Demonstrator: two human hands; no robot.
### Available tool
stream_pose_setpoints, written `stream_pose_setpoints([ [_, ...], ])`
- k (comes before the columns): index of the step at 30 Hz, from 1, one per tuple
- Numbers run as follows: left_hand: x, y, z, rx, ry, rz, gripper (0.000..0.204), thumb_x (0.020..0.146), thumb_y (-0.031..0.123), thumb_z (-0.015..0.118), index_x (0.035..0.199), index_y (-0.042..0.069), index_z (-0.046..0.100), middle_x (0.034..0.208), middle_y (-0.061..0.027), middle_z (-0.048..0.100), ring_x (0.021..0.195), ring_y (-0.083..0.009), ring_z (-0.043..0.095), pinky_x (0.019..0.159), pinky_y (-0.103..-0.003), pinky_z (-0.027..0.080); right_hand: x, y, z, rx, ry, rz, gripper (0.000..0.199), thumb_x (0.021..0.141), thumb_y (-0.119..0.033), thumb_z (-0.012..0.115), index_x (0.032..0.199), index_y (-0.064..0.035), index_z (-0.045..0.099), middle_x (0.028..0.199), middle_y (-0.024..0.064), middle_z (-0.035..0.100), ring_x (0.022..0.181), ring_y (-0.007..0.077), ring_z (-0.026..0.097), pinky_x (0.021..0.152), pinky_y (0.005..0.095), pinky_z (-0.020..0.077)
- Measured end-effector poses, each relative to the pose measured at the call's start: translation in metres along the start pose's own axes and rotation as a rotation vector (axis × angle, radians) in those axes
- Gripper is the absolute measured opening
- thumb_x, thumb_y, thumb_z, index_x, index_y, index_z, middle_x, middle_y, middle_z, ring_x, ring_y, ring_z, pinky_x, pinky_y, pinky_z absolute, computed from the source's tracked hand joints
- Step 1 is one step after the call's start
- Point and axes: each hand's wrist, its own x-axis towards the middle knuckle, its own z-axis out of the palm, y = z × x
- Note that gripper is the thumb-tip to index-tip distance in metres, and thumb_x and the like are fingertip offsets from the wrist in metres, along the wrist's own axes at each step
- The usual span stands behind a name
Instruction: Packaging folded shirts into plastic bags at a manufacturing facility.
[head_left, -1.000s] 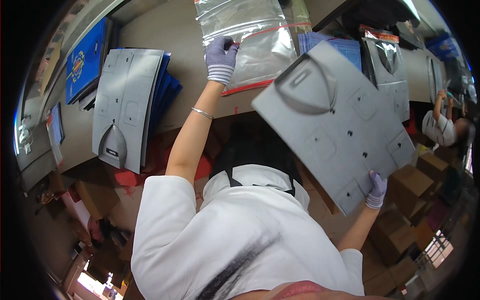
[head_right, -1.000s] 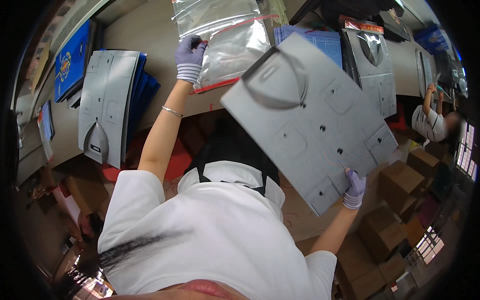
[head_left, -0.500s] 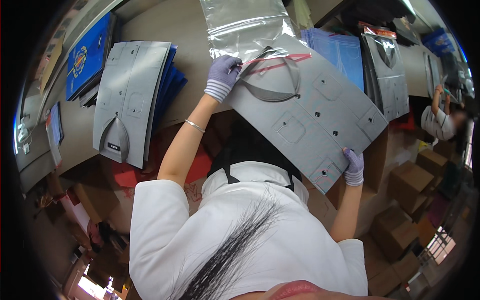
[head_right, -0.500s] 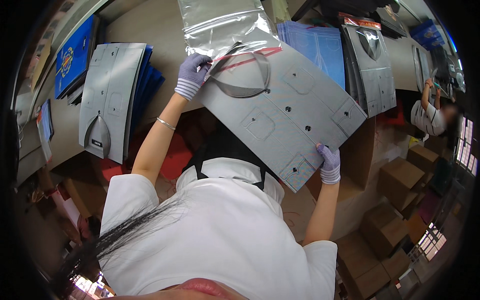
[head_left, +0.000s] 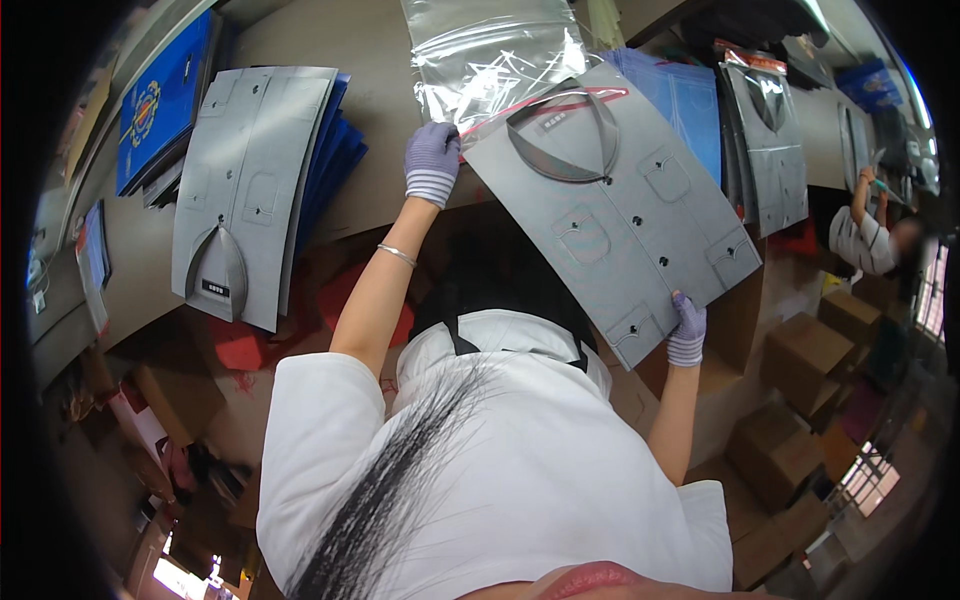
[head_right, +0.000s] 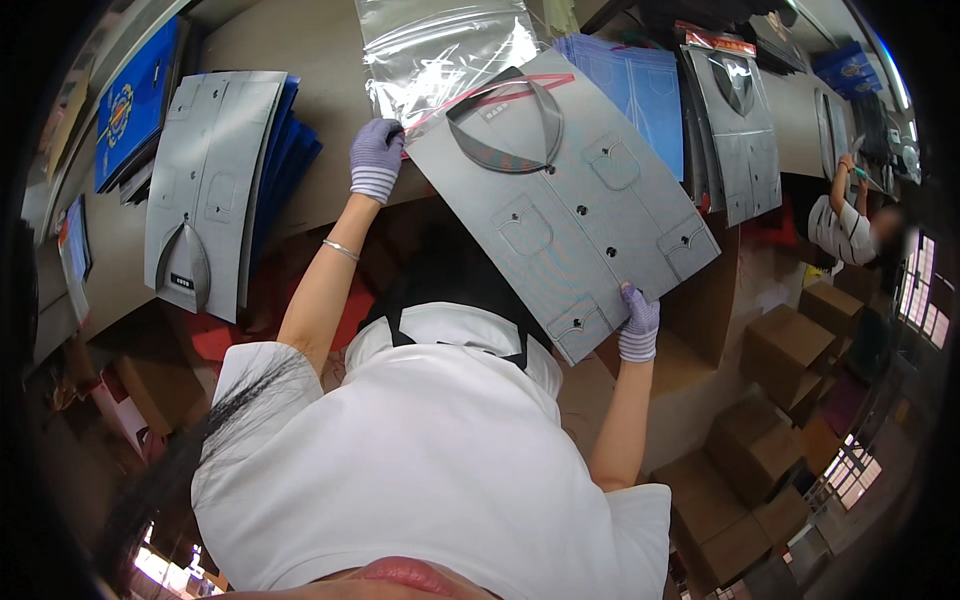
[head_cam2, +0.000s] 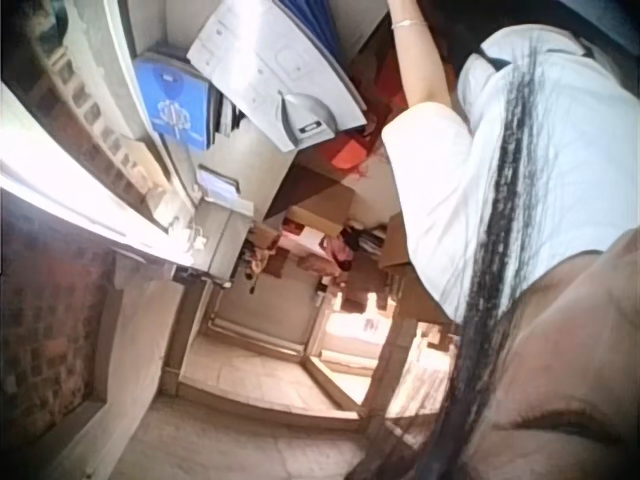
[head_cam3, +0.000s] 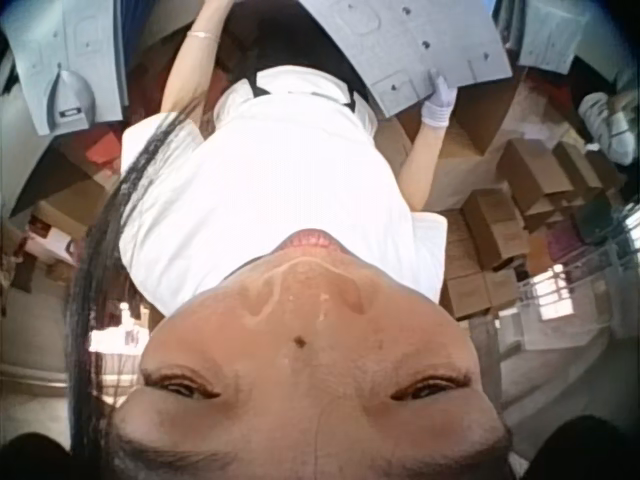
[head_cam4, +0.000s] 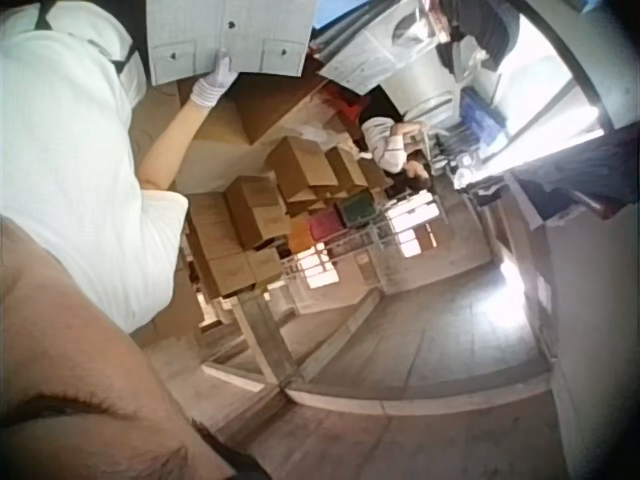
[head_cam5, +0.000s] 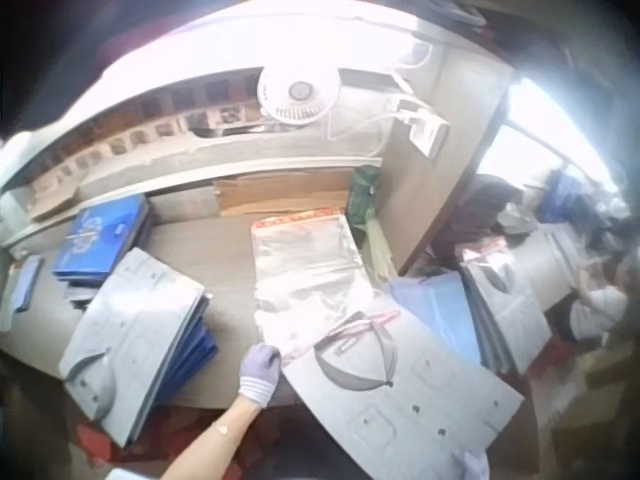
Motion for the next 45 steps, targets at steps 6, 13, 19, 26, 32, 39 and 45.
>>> stream_pose_setpoints([
  [6, -0.007, 0.024, -0.007, -0.017, 0.074, -0.079, 0.009, 0.072, 0.011, 0.059, 0.080, 0.007, 0.058, 0.080, -0.0103, 0.057, 0.076, -0.0299, 0.055, 0.070, -0.038, 0.043, -0.011, 0.002, 0.025, 0.182, 0.035, 0.101, 0.054, 0.070, -0.015, 0.064, 0.117, 0.0022, 0.044, 0.108, 0.0105, 0.052, 0.098, 0.0225, 0.050, 0.088, 0.0346, 0.0399],
  [13, -0.011, 0.023, -0.013, -0.389, 0.038, -0.109, 0.009, 0.073, -0.001, 0.061, 0.081, 0.000, 0.057, 0.074, -0.0102, 0.056, 0.063, -0.0188, 0.056, 0.061, -0.027, 0.046, -0.012, 0.032, 0.083, 0.394, 0.033, 0.232, 0.047, 0.072, -0.015, 0.067, 0.112, 0.0003, 0.047, 0.102, 0.0078, 0.053, 0.093, 0.0217, 0.051, 0.083, 0.0369, 0.0429],
  [19, 0.019, 0.005, -0.020, -0.401, 0.084, -0.079, 0.009, 0.070, -0.001, 0.060, 0.078, 0.001, 0.058, 0.075, -0.0127, 0.055, 0.065, -0.0260, 0.056, 0.062, -0.031, 0.046, -0.006, 0.086, 0.100, 0.402, 0.016, 0.280, 0.046, 0.072, -0.020, 0.069, 0.109, -0.0003, 0.049, 0.101, 0.0069, 0.053, 0.092, 0.0197, 0.050, 0.084, 0.0346, 0.0422],
  [26, -0.009, 0.013, -0.009, -0.426, -0.050, 0.030, 0.004, 0.076, 0.001, 0.060, 0.078, -0.001, 0.057, 0.069, -0.0082, 0.054, 0.059, -0.0177, 0.055, 0.055, -0.026, 0.044, -0.004, 0.100, 0.117, 0.403, 0.008, 0.315, 0.040, 0.079, -0.022, 0.063, 0.111, -0.0020, 0.048, 0.105, 0.0071, 0.052, 0.097, 0.0202, 0.050, 0.086, 0.0366, 0.0422],
  [32, 0.042, -0.063, 0.031, -0.664, -0.225, -0.871, 0.029, 0.075, 0.027, 0.065, 0.087, 0.001, 0.065, 0.075, -0.0088, 0.064, 0.064, -0.0179, 0.059, 0.064, -0.028, 0.047, 0.004, 0.090, 0.142, 0.309, -0.258, 0.686, 0.038, 0.082, -0.028, 0.059, 0.106, -0.0002, 0.049, 0.101, 0.0132, 0.057, 0.091, 0.0252, 0.058, 0.070, 0.0368, 0.0523],
  [39, 0.059, -0.068, 0.033, -0.596, -0.177, -0.942, 0.018, 0.068, 0.015, 0.071, 0.073, -0.001, 0.065, 0.066, -0.0048, 0.061, 0.058, -0.0107, 0.051, 0.057, -0.025, 0.043, 0.121, -0.002, 0.136, -0.606, -0.347, 0.053, 0.015, 0.081, -0.012, 0.050, 0.079, -0.0001, 0.060, 0.063, 0.0096, 0.061, 0.051, 0.0150, 0.057, 0.048, 0.0247, 0.0441],
  [45, 0.059, -0.076, 0.038, -0.561, -0.114, -0.813, 0.025, 0.070, 0.016, 0.069, 0.087, -0.002, 0.065, 0.071, -0.0053, 0.063, 0.060, -0.0104, 0.055, 0.059, -0.024, 0.045, 0.299, -0.032, 0.240, -1.079, -0.073, -0.477, 0.022, 0.079, -0.018, 0.054, 0.097, -0.0079, 0.061, 0.094, 0.0169, 0.061, 0.088, 0.0335, 0.058, 0.075, 0.0319, 0.0465],
])
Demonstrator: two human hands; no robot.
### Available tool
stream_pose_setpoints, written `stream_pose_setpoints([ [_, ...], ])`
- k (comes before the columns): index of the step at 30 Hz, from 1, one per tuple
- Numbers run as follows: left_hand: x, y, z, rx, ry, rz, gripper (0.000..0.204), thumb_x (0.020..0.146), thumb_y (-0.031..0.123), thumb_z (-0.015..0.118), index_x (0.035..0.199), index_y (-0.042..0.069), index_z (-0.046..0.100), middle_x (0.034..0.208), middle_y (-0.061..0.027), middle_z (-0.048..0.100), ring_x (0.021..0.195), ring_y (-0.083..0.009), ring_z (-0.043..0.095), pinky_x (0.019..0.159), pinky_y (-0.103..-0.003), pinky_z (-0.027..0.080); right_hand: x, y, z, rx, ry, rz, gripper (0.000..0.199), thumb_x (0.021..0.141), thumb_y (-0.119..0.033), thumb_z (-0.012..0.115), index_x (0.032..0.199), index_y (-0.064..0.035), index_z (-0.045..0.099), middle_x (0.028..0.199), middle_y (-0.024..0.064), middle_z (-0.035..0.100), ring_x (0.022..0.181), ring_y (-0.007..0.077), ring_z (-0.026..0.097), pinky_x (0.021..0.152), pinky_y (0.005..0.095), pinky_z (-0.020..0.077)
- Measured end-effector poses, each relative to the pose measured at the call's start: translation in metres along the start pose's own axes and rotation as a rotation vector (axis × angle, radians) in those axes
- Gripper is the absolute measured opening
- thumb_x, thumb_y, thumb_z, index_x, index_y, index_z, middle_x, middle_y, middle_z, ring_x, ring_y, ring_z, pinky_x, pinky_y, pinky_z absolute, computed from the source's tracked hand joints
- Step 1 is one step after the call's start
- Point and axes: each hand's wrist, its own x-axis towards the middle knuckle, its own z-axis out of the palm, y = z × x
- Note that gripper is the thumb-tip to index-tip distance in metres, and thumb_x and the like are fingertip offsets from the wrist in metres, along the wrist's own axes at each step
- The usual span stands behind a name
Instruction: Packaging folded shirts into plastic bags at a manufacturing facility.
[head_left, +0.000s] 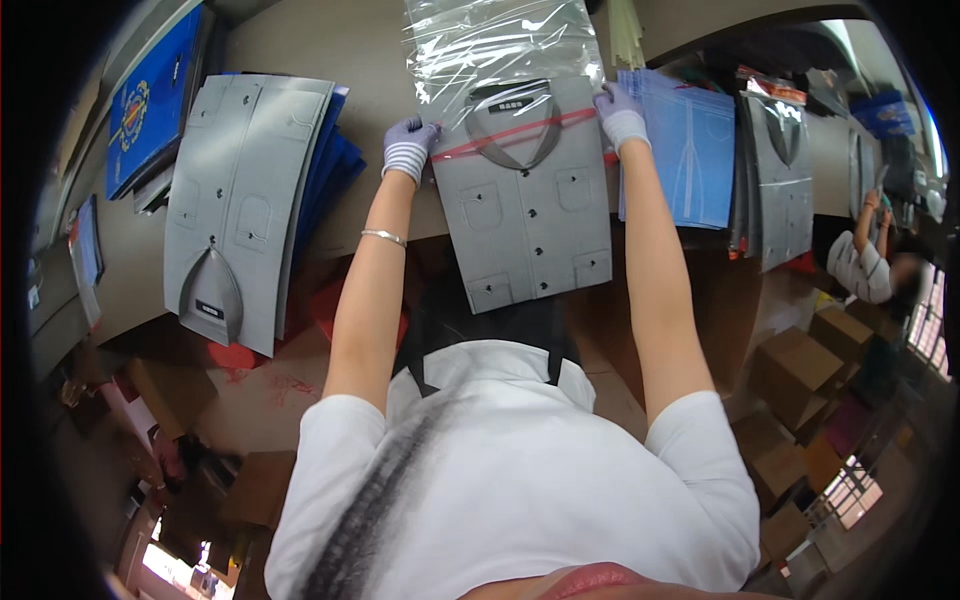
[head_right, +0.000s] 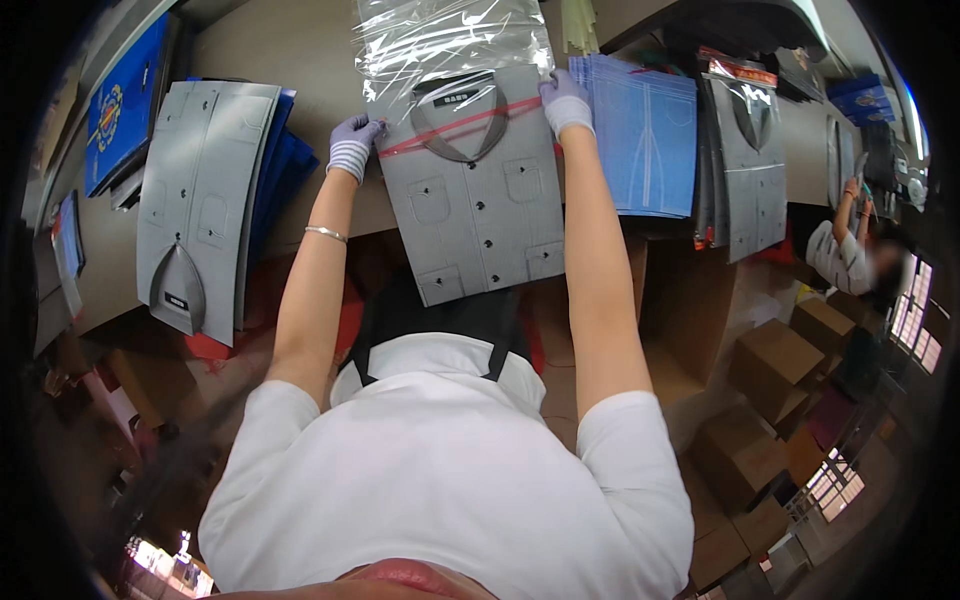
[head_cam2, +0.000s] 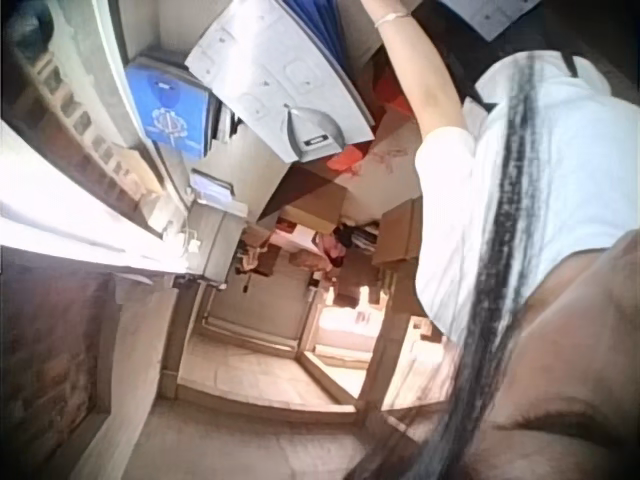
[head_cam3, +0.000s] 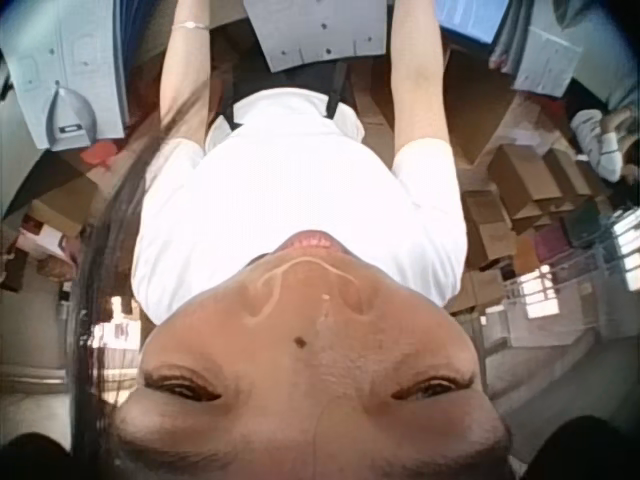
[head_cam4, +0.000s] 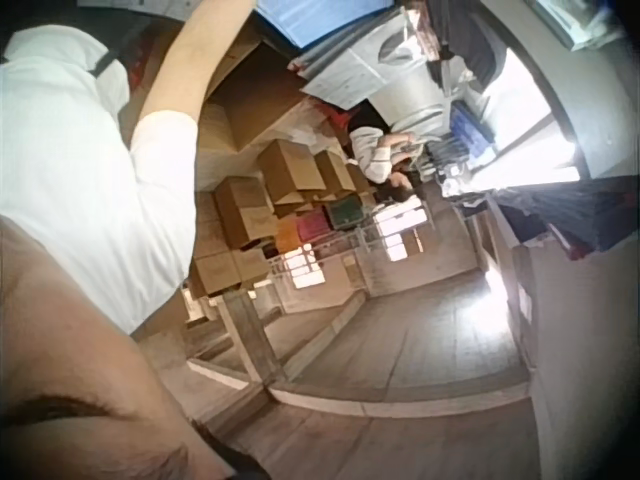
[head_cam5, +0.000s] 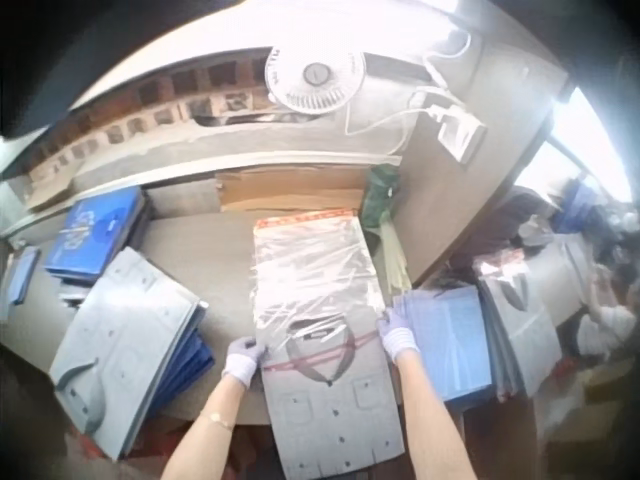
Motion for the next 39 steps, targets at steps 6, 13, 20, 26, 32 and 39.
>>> stream_pose_setpoints([
  [6, -0.016, -0.020, -0.033, -0.055, 0.115, 0.001, 0.017, 0.076, 0.014, 0.065, 0.085, -0.001, 0.065, 0.069, -0.0028, 0.062, 0.054, -0.0078, 0.054, 0.049, -0.021, 0.045, -0.004, 0.004, 0.027, 0.544, -0.130, 0.070, 0.022, 0.077, -0.014, 0.060, 0.092, 0.0011, 0.062, 0.085, 0.0111, 0.064, 0.077, 0.0178, 0.059, 0.072, 0.0258, 0.0459],
  [13, -0.032, 0.000, -0.026, -0.136, 0.182, 0.040, 0.019, 0.072, 0.015, 0.070, 0.078, -0.002, 0.064, 0.066, -0.0023, 0.061, 0.053, -0.0063, 0.050, 0.048, -0.020, 0.040, -0.042, 0.025, 0.046, 0.695, -0.010, 0.092, 0.031, 0.079, -0.008, 0.059, 0.108, 0.0032, 0.055, 0.092, 0.0123, 0.062, 0.087, 0.0134, 0.057, 0.079, 0.0225, 0.0446],
  [20, -0.026, 0.013, -0.020, 0.250, 0.275, 0.108, 0.030, 0.064, 0.020, 0.077, 0.066, -0.002, 0.056, 0.058, -0.0027, 0.054, 0.053, -0.0089, 0.043, 0.052, -0.022, 0.040, 0.010, 0.011, 0.045, 0.453, -0.016, 0.000, 0.027, 0.076, -0.017, 0.061, 0.097, 0.0007, 0.062, 0.092, 0.0159, 0.063, 0.085, 0.0213, 0.061, 0.079, 0.0263, 0.0440],
  [26, -0.053, -0.004, -0.034, -0.271, 0.084, 0.043, 0.019, 0.076, 0.010, 0.066, 0.087, -0.004, 0.062, 0.071, -0.0044, 0.061, 0.056, -0.0069, 0.051, 0.051, -0.020, 0.043, -0.061, 0.047, 0.051, 0.790, -0.077, 0.266, 0.031, 0.078, -0.011, 0.062, 0.103, 0.0065, 0.058, 0.098, 0.0131, 0.062, 0.090, 0.0163, 0.056, 0.083, 0.0242, 0.0413],
  [32, -0.130, -0.057, -0.029, -0.218, -0.047, -0.032, 0.011, 0.076, 0.008, 0.064, 0.077, -0.002, 0.062, 0.063, -0.0016, 0.058, 0.053, -0.0068, 0.050, 0.049, -0.021, 0.041, -0.152, 0.063, 0.026, 0.871, -0.082, 0.421, 0.036, 0.080, -0.013, 0.060, 0.108, 0.0091, 0.053, 0.104, 0.0139, 0.059, 0.095, 0.0171, 0.053, 0.086, 0.0254, 0.0392],
  [39, -0.249, -0.143, -0.061, 0.200, -0.596, -0.007, 0.011, 0.075, 0.011, 0.062, 0.076, 0.001, 0.061, 0.065, -0.0089, 0.061, 0.060, -0.0140, 0.056, 0.059, -0.026, 0.046, -0.379, 0.132, 0.033, 1.262, -0.368, 0.894, 0.028, 0.084, -0.024, 0.058, 0.101, -0.0028, 0.054, 0.088, 0.0105, 0.059, 0.086, 0.0201, 0.056, 0.067, 0.0339, 0.0467],
])
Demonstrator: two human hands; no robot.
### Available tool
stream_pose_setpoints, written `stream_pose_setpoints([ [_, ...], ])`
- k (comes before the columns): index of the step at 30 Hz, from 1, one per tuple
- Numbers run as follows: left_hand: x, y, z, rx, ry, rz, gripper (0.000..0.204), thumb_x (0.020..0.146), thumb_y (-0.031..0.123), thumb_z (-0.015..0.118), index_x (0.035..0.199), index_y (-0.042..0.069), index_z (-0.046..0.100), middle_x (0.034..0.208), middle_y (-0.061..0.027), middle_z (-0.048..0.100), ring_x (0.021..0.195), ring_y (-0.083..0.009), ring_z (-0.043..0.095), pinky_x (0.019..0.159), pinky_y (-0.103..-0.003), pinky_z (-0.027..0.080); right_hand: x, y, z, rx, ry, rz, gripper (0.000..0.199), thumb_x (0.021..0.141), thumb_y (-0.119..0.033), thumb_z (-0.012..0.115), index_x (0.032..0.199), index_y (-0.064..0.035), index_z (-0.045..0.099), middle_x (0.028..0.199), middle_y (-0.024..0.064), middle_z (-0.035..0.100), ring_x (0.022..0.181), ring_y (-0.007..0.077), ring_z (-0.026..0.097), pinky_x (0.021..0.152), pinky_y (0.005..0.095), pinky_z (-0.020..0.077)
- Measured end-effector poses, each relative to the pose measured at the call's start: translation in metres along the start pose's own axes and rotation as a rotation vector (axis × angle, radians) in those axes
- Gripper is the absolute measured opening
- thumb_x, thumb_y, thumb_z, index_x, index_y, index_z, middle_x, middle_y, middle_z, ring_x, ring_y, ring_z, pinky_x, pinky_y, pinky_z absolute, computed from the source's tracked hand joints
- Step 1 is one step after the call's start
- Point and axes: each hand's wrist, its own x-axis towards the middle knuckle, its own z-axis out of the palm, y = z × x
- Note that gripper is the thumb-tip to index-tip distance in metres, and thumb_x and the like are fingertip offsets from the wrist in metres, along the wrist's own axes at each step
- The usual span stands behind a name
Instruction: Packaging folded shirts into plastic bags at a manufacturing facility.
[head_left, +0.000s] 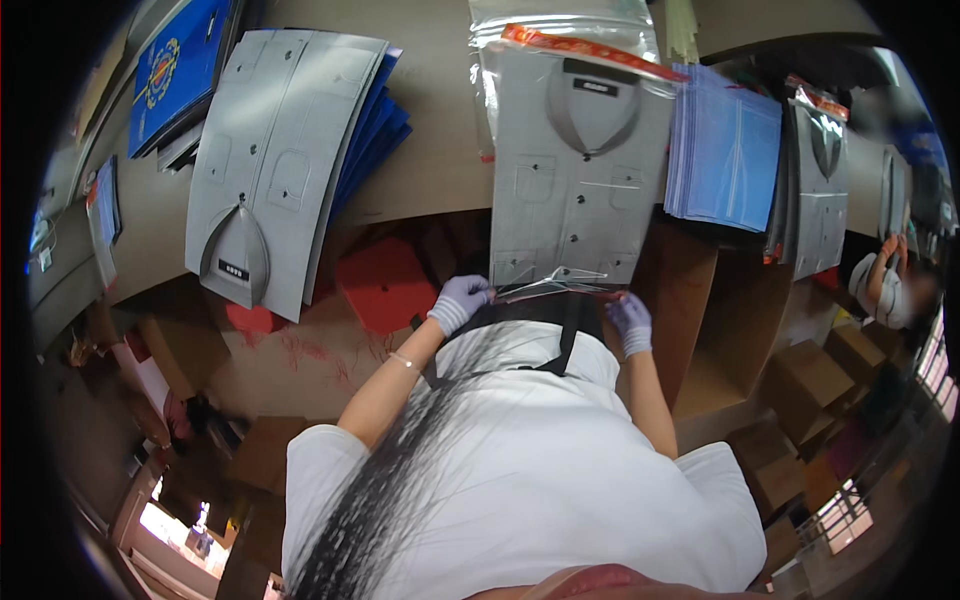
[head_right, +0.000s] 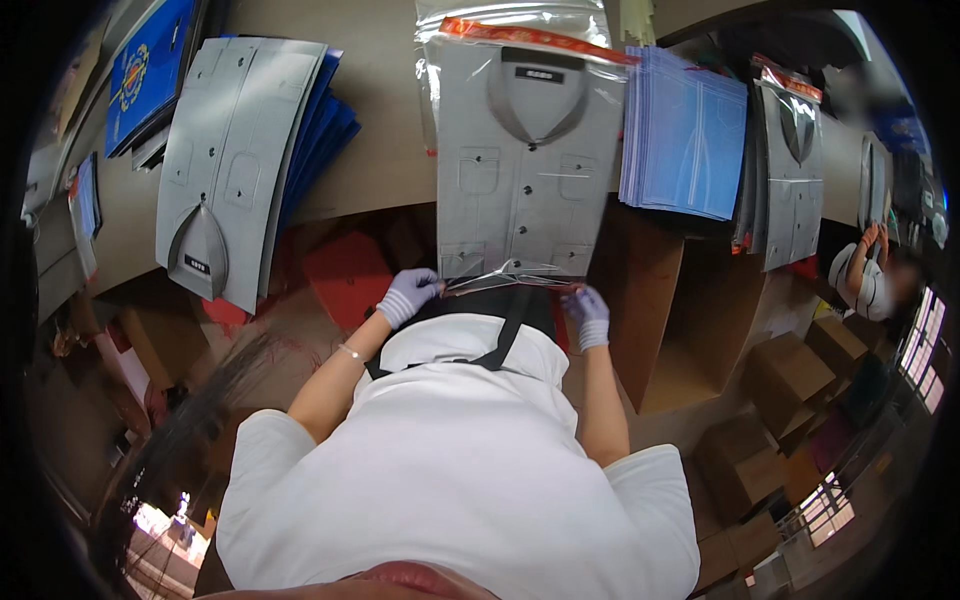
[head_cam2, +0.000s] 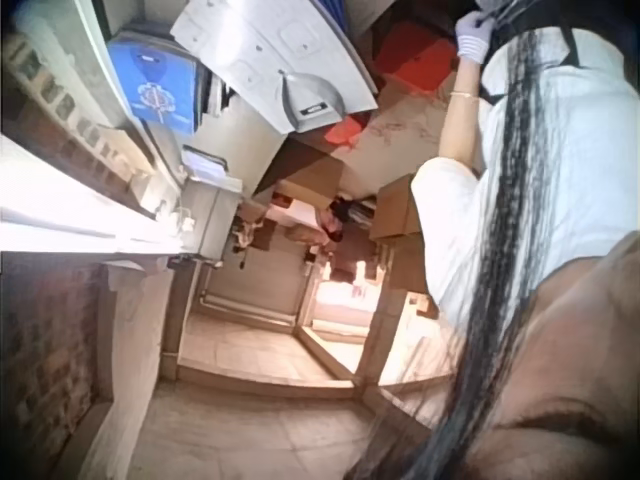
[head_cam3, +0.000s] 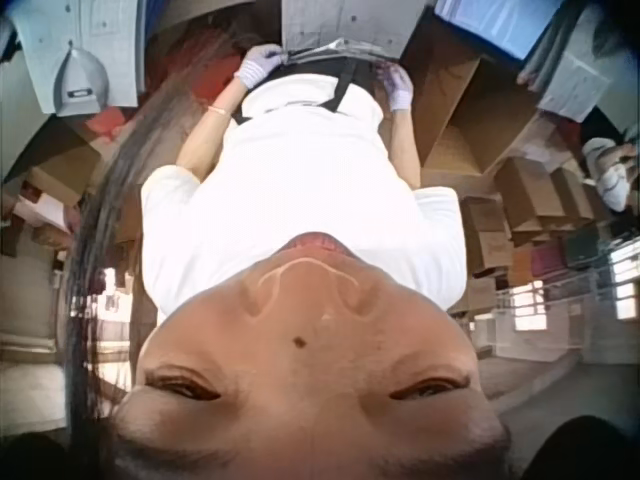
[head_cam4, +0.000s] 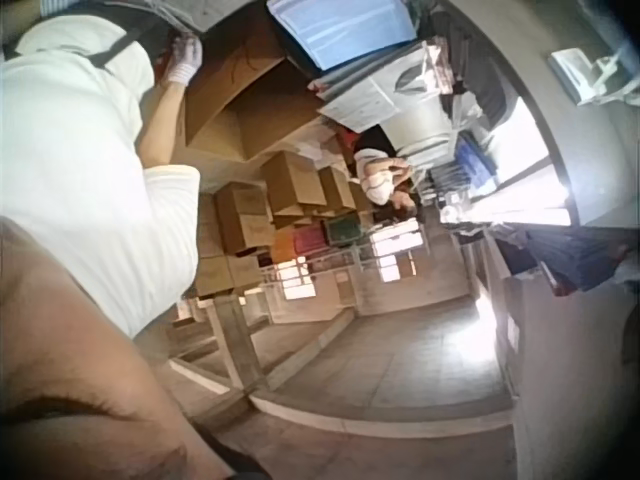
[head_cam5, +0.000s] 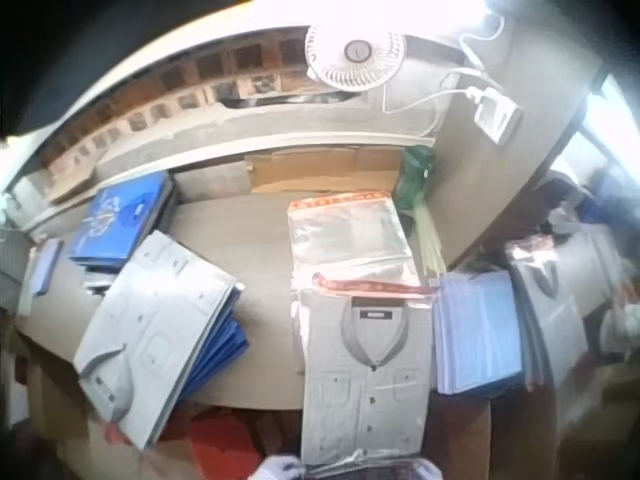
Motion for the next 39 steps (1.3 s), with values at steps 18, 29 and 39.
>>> stream_pose_setpoints([
  [18, -0.026, 0.150, 0.000, 0.184, -0.557, 0.631, 0.011, 0.076, 0.009, 0.060, 0.083, 0.001, 0.061, 0.078, -0.0108, 0.060, 0.073, -0.0238, 0.058, 0.068, -0.031, 0.048, -0.123, -0.218, 0.225, -1.342, -0.005, -1.463, 0.032, 0.067, -0.006, 0.061, 0.098, -0.0160, 0.063, 0.078, 0.0039, 0.059, 0.068, 0.0258, 0.055, 0.058, 0.0327, 0.0439],
  [29, 0.100, 0.159, -0.011, 0.382, 0.016, 0.578, 0.012, 0.069, 0.007, 0.063, 0.080, 0.004, 0.060, 0.074, -0.0121, 0.058, 0.070, -0.0275, 0.058, 0.066, -0.032, 0.047, 0.035, -0.197, 0.008, -0.562, 0.726, -0.754, 0.019, 0.077, -0.018, 0.060, 0.089, -0.0036, 0.060, 0.075, 0.0104, 0.062, 0.067, 0.0195, 0.060, 0.064, 0.0315, 0.0484],
  [39, 0.222, 0.183, 0.003, 1.003, -0.010, 0.747, 0.021, 0.064, 0.007, 0.065, 0.084, 0.007, 0.057, 0.085, -0.0107, 0.053, 0.085, -0.0314, 0.051, 0.075, -0.037, 0.044, 0.050, -0.285, -0.105, -1.148, 1.074, -0.644, 0.028, 0.075, -0.031, 0.059, 0.093, -0.0105, 0.058, 0.098, 0.0130, 0.059, 0.089, 0.0322, 0.056, 0.073, 0.0393, 0.0450],
])
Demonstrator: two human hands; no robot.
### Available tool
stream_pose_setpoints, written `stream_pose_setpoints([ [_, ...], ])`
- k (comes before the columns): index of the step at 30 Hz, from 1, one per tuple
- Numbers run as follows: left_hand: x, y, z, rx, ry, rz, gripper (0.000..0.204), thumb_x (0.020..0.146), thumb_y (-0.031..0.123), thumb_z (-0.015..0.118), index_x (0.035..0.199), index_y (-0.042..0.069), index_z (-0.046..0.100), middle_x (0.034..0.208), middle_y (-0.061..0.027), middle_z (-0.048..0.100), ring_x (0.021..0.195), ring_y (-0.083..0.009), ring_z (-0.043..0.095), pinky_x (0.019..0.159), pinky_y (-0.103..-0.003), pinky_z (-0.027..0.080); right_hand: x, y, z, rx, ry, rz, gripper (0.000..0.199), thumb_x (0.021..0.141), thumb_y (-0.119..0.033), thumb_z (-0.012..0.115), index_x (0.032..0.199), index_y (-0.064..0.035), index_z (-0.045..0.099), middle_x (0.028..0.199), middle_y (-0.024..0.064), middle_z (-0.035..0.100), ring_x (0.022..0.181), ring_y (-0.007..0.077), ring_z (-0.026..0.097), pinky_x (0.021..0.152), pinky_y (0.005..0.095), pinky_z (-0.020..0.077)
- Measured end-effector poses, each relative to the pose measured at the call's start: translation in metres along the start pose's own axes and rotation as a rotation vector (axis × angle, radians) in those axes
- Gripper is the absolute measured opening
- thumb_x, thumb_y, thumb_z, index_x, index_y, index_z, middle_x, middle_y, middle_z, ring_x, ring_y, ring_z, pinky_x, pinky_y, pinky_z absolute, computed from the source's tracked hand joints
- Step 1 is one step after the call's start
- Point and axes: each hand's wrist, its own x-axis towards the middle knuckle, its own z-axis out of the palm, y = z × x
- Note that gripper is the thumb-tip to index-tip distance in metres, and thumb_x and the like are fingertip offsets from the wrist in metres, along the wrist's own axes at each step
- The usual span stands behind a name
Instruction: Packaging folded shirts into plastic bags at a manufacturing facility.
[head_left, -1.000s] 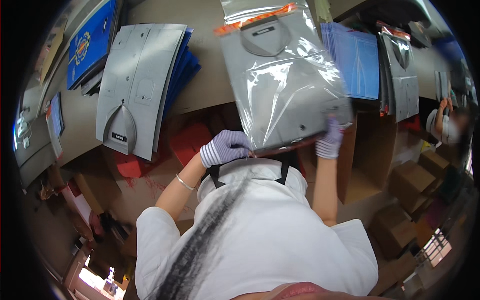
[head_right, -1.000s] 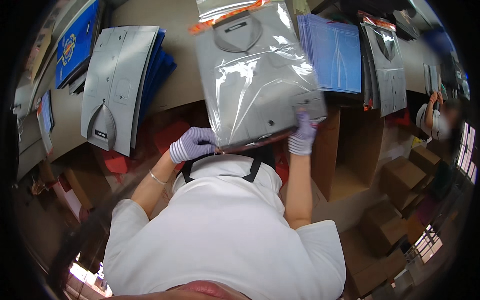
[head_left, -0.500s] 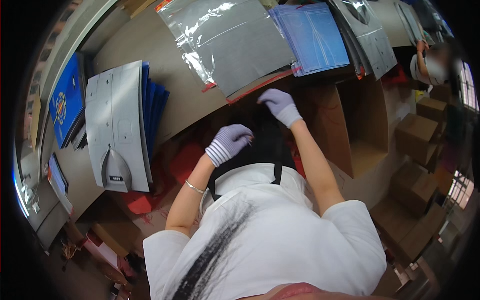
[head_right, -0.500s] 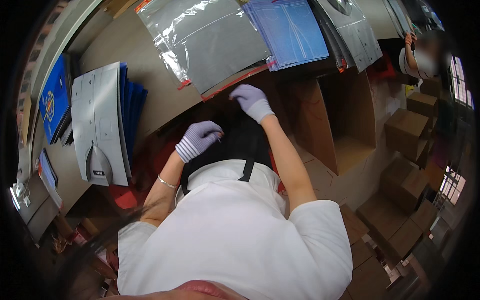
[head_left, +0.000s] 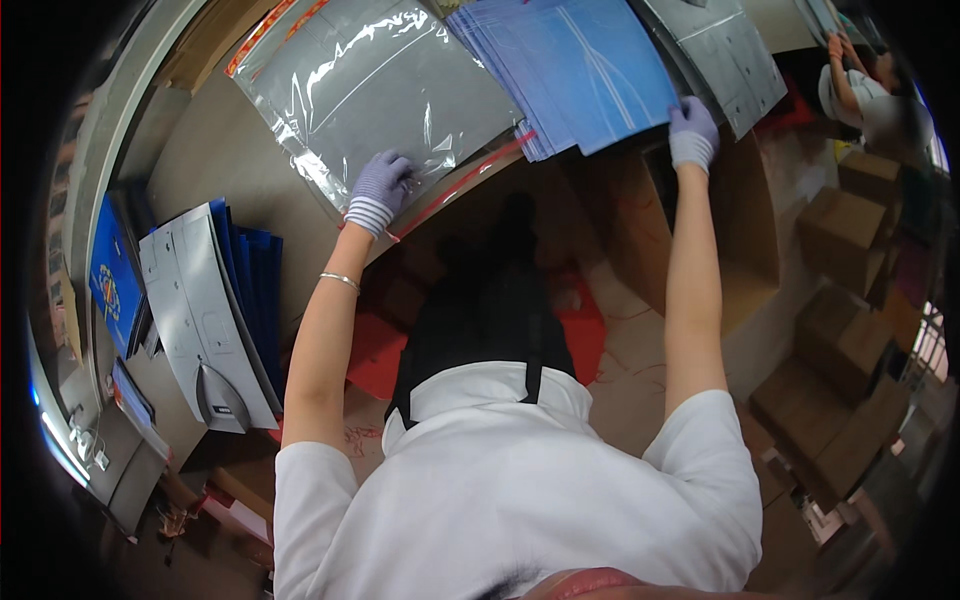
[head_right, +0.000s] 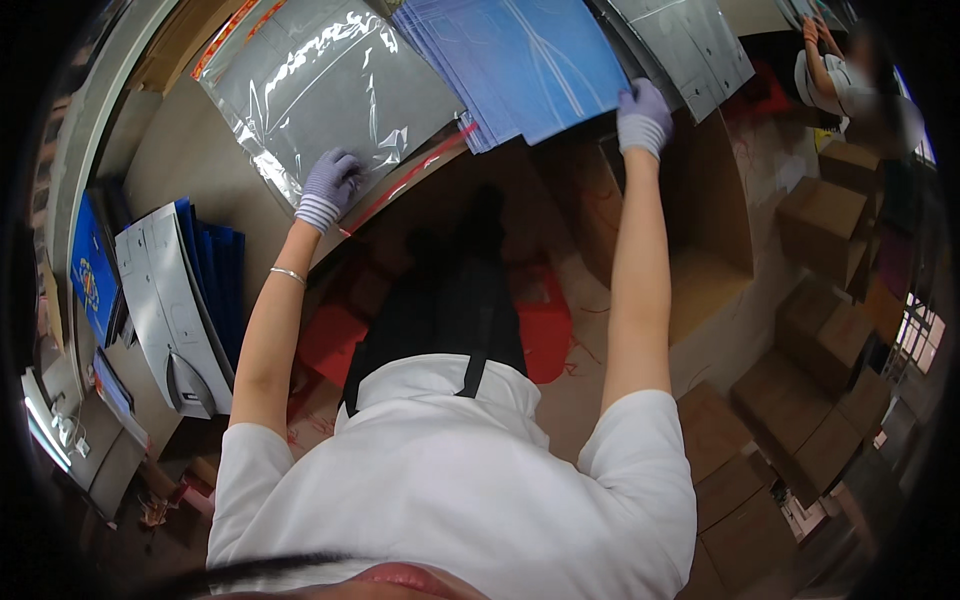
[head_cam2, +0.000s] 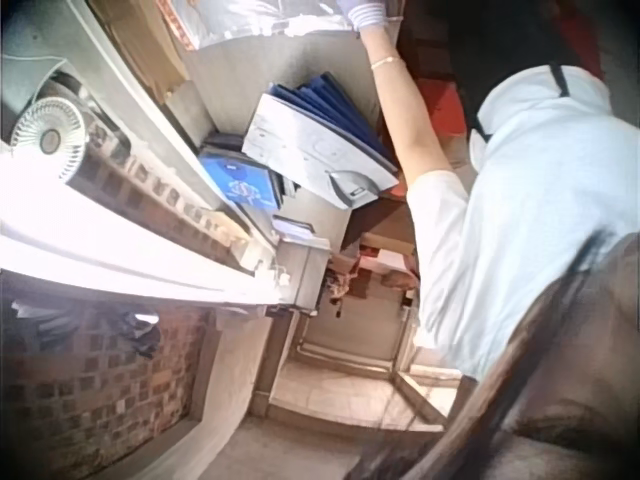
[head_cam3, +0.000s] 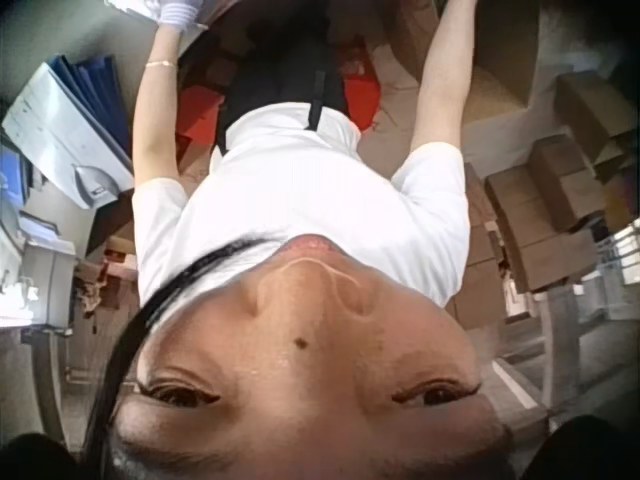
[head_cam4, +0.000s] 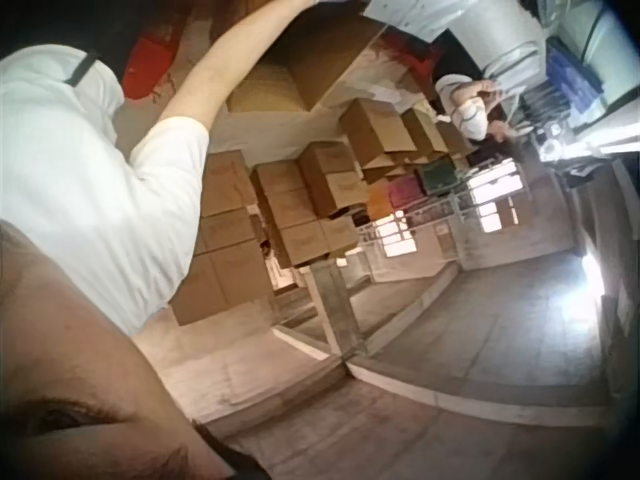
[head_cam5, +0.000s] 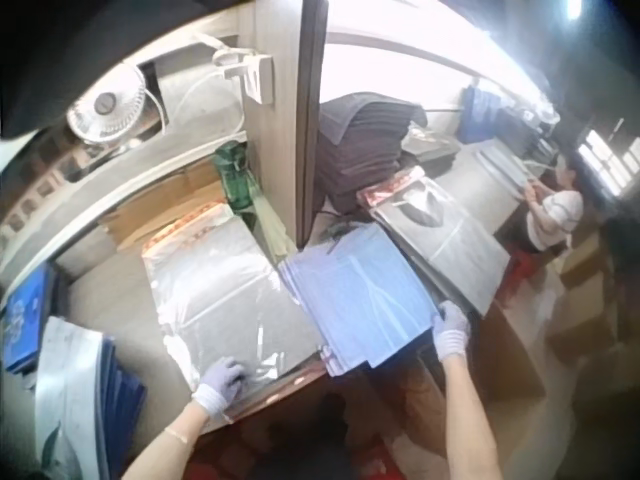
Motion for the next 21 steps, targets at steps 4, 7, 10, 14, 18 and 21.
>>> stream_pose_setpoints([
  [4, -0.013, -0.008, 0.001, -0.450, 0.125, -0.263, 0.011, 0.073, 0.007, 0.063, 0.082, 0.002, 0.058, 0.075, -0.0061, 0.057, 0.071, -0.0189, 0.055, 0.065, -0.030, 0.045, -0.040, 0.013, -0.061, 0.715, 0.030, 0.178, 0.019, 0.086, -0.011, 0.051, 0.101, -0.0018, 0.057, 0.077, 0.0026, 0.058, 0.057, 0.0086, 0.051, 0.046, 0.0219, 0.0424],
  [7, -0.016, 0.013, -0.017, -0.792, 0.216, -0.548, 0.011, 0.081, 0.007, 0.059, 0.084, -0.003, 0.060, 0.071, -0.0028, 0.061, 0.063, -0.0061, 0.054, 0.061, -0.020, 0.045, -0.107, -0.012, -0.140, 0.800, 0.048, 0.235, 0.024, 0.088, -0.015, 0.050, 0.103, 0.0022, 0.054, 0.075, 0.0060, 0.057, 0.051, 0.0104, 0.051, 0.043, 0.0221, 0.0411],
  [10, -0.003, 0.044, -0.034, -0.993, 0.357, -0.568, 0.013, 0.078, 0.007, 0.061, 0.087, -0.003, 0.061, 0.074, -0.0039, 0.062, 0.067, -0.0084, 0.056, 0.065, -0.021, 0.046, -0.182, -0.026, -0.165, 0.876, 0.021, 0.301, 0.024, 0.088, -0.017, 0.051, 0.102, 0.0015, 0.055, 0.073, 0.0062, 0.056, 0.053, 0.0118, 0.053, 0.044, 0.0218, 0.0421],
  [14, 0.009, 0.066, -0.043, -0.970, 0.451, -0.438, 0.013, 0.077, 0.007, 0.062, 0.086, -0.003, 0.061, 0.076, -0.0058, 0.062, 0.068, -0.0104, 0.057, 0.066, -0.023, 0.047, -0.267, -0.070, -0.128, 0.880, -0.160, 0.351, 0.023, 0.087, -0.013, 0.050, 0.103, 0.0034, 0.052, 0.073, 0.0073, 0.057, 0.050, 0.0132, 0.055, 0.044, 0.0228, 0.0435],
  [18, 0.003, 0.077, -0.054, -0.838, 0.383, -0.380, 0.013, 0.076, 0.006, 0.062, 0.085, -0.002, 0.061, 0.076, -0.0052, 0.061, 0.069, -0.0103, 0.057, 0.066, -0.023, 0.048, -0.276, -0.111, -0.117, 1.199, -0.515, 0.545, 0.024, 0.087, -0.011, 0.048, 0.103, 0.0059, 0.053, 0.073, 0.0094, 0.060, 0.049, 0.0141, 0.058, 0.043, 0.0217, 0.0449],
  [21, -0.016, 0.063, -0.050, -1.002, 0.511, -0.392, 0.012, 0.076, 0.006, 0.063, 0.084, -0.002, 0.061, 0.076, -0.0052, 0.061, 0.069, -0.0100, 0.057, 0.065, -0.022, 0.048, -0.269, -0.095, -0.129, 0.957, -0.434, 0.481, 0.022, 0.087, -0.010, 0.048, 0.102, 0.0058, 0.052, 0.072, 0.0092, 0.060, 0.047, 0.0129, 0.056, 0.043, 0.0217, 0.0443],
])
